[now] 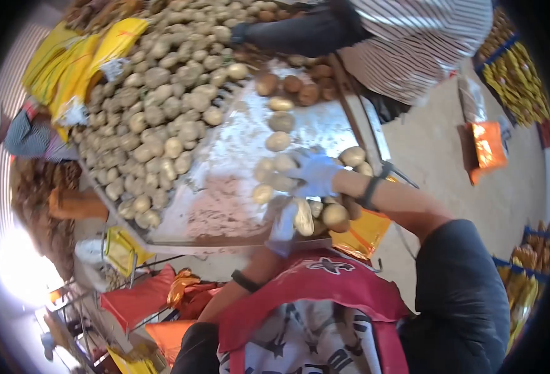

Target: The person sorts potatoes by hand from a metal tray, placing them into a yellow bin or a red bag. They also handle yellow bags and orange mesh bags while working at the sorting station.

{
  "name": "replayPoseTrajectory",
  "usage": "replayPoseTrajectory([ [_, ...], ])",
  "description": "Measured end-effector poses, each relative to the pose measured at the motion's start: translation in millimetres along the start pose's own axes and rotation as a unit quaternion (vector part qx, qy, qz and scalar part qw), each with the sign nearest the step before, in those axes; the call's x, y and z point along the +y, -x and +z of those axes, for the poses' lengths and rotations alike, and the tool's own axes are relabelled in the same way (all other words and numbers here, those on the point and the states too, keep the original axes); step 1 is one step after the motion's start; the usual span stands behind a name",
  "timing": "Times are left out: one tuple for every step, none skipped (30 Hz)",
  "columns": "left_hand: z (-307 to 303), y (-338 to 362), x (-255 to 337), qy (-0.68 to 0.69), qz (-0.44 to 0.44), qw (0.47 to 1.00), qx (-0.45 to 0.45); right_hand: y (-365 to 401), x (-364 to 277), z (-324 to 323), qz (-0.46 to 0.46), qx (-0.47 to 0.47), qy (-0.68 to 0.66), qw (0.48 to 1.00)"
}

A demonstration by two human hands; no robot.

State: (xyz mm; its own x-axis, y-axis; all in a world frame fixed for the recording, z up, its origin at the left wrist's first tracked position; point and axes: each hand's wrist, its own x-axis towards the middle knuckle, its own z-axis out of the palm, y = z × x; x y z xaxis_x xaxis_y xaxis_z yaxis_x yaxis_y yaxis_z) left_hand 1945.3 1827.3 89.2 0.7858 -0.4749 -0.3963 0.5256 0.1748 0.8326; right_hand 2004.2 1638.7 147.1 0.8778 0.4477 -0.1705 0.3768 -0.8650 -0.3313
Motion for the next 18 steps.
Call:
replayPoseTrajectory([
  [3.4, 26.0, 45.9, -0.140, 0.038, 0.988, 0.055, 12.5, -4.4, -10.2, 0.016, -0.057, 0.035, 0.998],
  [-27.8, 21.5, 34.3, -0.301, 0.233, 0.921, 0.088, 28.3, 2.3, -7.7, -0.028, -0.046, 0.060, 0.997],
  [-54.2, 22.1, 38.9, -0.275, 0.223, 0.927, 0.123, 39.0, 1.7, -12.9, -0.020, -0.063, 0.072, 0.995],
  [-69.4, 15.3, 33.8, -0.206, 0.191, 0.949, 0.141, 42.8, 1.5, -16.8, 0.032, -0.116, 0.076, 0.990],
  [-84.5, 8.6, 28.8, -0.132, 0.161, 0.964, 0.164, 37.5, 0.4, -20.7, 0.077, -0.120, 0.051, 0.988],
  [-98.7, -9.7, 16.2, -0.016, 0.108, 0.980, 0.169, 27.9, -1.4, -25.3, 0.121, -0.123, 0.026, 0.985],
  [-101.0, -22.8, 14.9, 0.011, 0.076, 0.989, 0.128, 13.1, -6.3, -30.2, 0.089, -0.047, -0.007, 0.995],
  [-103.1, -35.3, 14.0, 0.036, 0.042, 0.994, 0.089, -4.2, -11.7, -32.7, 0.049, 0.027, -0.042, 0.998],
  [-87.0, -47.0, 10.0, -0.030, 0.026, 0.999, 0.014, -25.7, -12.0, -21.9, 0.000, 0.087, -0.042, 0.995],
  [-50.0, -46.7, 18.6, -0.248, 0.222, 0.935, 0.124, -45.1, -14.2, -14.4, -0.027, 0.063, -0.040, 0.997],
  [-48.3, -60.4, -17.1, -0.247, 0.164, 0.947, 0.127, -60.5, -15.7, -8.6, -0.051, 0.038, -0.037, 0.997],
  [-34.4, -41.8, 18.3, -0.200, 0.050, 0.977, 0.050, -72.4, -14.7, -1.7, -0.073, 0.013, -0.032, 0.997],
  [-30.1, -39.0, 3.1, -0.124, 0.060, 0.989, 0.047, -71.8, -4.8, 12.5, -0.083, -0.035, 0.074, 0.993],
  [-29.8, -31.3, -10.3, -0.131, 0.050, 0.986, 0.094, -62.1, -10.8, -3.0, -0.113, -0.070, 0.124, 0.983],
  [-32.2, -13.6, 4.3, -0.111, 0.057, 0.989, 0.080, -51.3, -7.6, -3.7, -0.128, -0.098, 0.133, 0.978],
  [-38.7, 6.9, 27.1, -0.089, 0.066, 0.992, 0.067, -46.5, -4.9, -6.6, -0.144, -0.126, 0.143, 0.971],
  [-54.4, 20.5, 36.6, -0.119, 0.139, 0.979, 0.086, -56.3, -13.2, -22.2, -0.105, -0.197, 0.110, 0.969],
  [-73.4, 33.3, 48.5, -0.150, 0.209, 0.961, 0.105, -71.4, -28.2, -42.5, -0.064, -0.265, 0.074, 0.959],
])
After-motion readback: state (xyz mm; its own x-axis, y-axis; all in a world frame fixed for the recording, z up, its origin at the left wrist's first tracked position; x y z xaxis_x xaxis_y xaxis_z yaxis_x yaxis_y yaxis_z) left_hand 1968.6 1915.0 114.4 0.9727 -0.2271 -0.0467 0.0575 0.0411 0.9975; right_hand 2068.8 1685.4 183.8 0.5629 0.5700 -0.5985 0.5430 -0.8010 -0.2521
